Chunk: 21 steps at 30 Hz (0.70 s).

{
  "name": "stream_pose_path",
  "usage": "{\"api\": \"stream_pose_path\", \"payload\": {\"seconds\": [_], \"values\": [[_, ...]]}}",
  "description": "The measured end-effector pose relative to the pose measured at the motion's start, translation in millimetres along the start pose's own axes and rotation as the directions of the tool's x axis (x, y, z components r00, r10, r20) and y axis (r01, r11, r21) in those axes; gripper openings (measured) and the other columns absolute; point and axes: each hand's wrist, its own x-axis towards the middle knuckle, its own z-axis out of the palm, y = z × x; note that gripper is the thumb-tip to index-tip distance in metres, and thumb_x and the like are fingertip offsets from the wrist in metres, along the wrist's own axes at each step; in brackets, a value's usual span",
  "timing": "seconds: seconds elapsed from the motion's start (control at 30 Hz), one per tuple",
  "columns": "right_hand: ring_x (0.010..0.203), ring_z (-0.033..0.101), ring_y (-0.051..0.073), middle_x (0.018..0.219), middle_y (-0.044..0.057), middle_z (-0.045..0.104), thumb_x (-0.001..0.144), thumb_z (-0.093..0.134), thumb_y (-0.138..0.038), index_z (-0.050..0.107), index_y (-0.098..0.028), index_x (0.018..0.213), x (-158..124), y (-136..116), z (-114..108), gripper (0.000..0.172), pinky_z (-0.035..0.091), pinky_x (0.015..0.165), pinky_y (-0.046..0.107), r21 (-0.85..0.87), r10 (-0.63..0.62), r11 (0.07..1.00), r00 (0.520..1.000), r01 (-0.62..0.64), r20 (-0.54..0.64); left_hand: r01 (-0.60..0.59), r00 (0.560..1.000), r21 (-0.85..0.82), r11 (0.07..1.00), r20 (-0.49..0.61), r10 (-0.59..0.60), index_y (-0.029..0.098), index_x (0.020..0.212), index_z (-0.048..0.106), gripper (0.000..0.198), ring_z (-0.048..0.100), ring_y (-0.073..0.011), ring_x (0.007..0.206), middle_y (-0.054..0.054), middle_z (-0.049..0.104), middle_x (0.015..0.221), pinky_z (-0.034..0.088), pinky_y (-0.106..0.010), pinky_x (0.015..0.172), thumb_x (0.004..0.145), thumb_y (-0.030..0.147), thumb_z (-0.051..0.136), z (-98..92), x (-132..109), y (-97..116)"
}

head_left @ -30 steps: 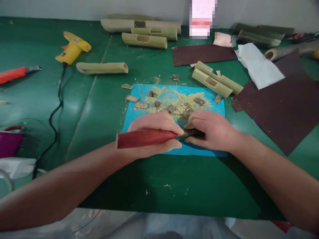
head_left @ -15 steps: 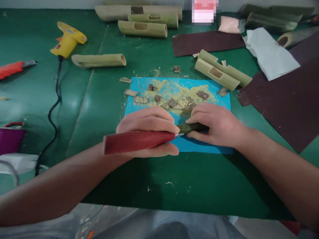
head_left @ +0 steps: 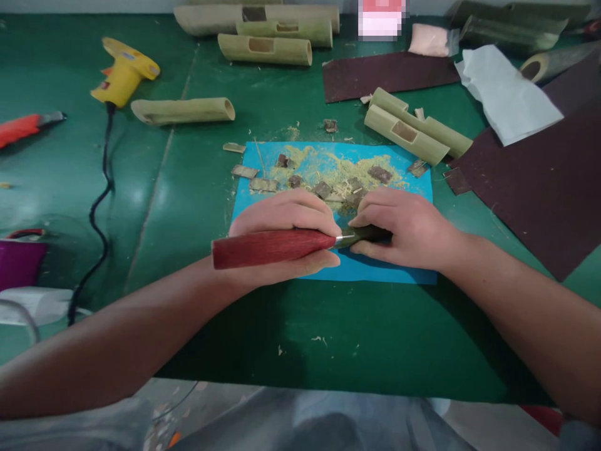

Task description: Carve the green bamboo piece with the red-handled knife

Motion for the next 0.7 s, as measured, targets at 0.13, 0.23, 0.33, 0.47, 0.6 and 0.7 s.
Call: {"api": "stream_pose_path", "payload": {"seconds": [0.13, 0.23, 0.33, 0.47, 0.6, 0.7], "values": [[0.089, 0.064, 0.023, 0.09, 0.008, 0.069, 0.095, 0.067, -0.041, 0.072, -0.018, 0.093, 0, 1, 0, 0.024, 0.046, 0.077, 0.036, -0.005, 0.007, 1.0, 1.0, -0.007, 0.001, 0.017, 1.0, 0.036, 0.999, 0.004, -0.017, 0.025, 0.092, 0.076, 0.015, 0.074, -0.0165, 0.083, -0.002, 0.078, 0.092, 0.06, -0.03, 0.078, 0.088, 0.038, 0.08, 1.8, 0, 0], [0.088, 0.063, 0.023, 0.09, 0.008, 0.068, 0.095, 0.066, -0.041, 0.071, -0.017, 0.093, 0, 1, 0, 0.024, 0.046, 0.077, 0.036, -0.021, 0.0, 1.0, 1.0, 0.0, 0.003, 0.025, 1.0, 0.076, 0.997, 0.005, -0.025, 0.025, 0.093, 0.077, 0.015, 0.073, -0.0156, 0.08, -0.001, 0.077, 0.093, 0.059, -0.029, 0.077, 0.087, 0.038, 0.081, 4.7, 0, 3], [0.088, 0.063, 0.023, 0.091, 0.009, 0.068, 0.097, 0.064, -0.04, 0.071, -0.017, 0.093, 0, 0, -1, 0.024, 0.046, 0.076, 0.035, -0.036, -0.014, 0.999, 1.0, 0.014, 0.005, 0.076, 0.997, 0.159, 0.984, 0.018, -0.08, 0.026, 0.091, 0.078, 0.011, 0.072, -0.016, 0.076, 0.0, 0.077, 0.086, 0.057, -0.029, 0.073, 0.089, 0.036, 0.076, 6.6, 1, 8], [0.087, 0.062, 0.022, 0.089, 0.008, 0.067, 0.096, 0.063, -0.035, 0.069, -0.017, 0.092, 1, 0, 0, 0.019, 0.045, 0.075, 0.034, -0.031, -0.032, 0.999, 0.999, 0.032, -0.005, 0.177, 0.969, 0.233, 0.956, 0.127, -0.211, 0.027, 0.089, 0.08, 0.016, 0.073, -0.0196, 0.078, -0.001, 0.078, 0.085, 0.056, -0.031, 0.072, 0.09, 0.038, 0.068, 4.0, 7, 13], [0.087, 0.061, 0.022, 0.088, 0.007, 0.066, 0.095, 0.064, -0.035, 0.066, -0.019, 0.089, 2, -1, 1, 0.018, 0.044, 0.073, 0.034, -0.012, -0.036, 0.999, 0.999, 0.036, -0.018, 0.215, 0.961, 0.132, 0.968, 0.151, -0.234, 0.028, 0.086, 0.079, 0.011, 0.072, -0.0184, 0.071, 0.001, 0.078, 0.081, 0.055, -0.03, 0.065, 0.084, 0.038, 0.075, 1.1, 11, 7], [0.085, 0.06, 0.022, 0.087, 0.007, 0.066, 0.096, 0.063, -0.035, 0.066, -0.019, 0.089, 2, -2, 2, 0.018, 0.043, 0.072, 0.033, -0.014, -0.031, 0.999, 0.999, 0.031, -0.017, 0.13, 0.987, 0.039, 0.991, 0.092, -0.133, 0.028, 0.086, 0.078, 0.009, 0.071, -0.0171, 0.064, 0.002, 0.077, 0.077, 0.054, -0.029, 0.057, 0.081, 0.035, 0.08, 3.7, 10, 1]]}}
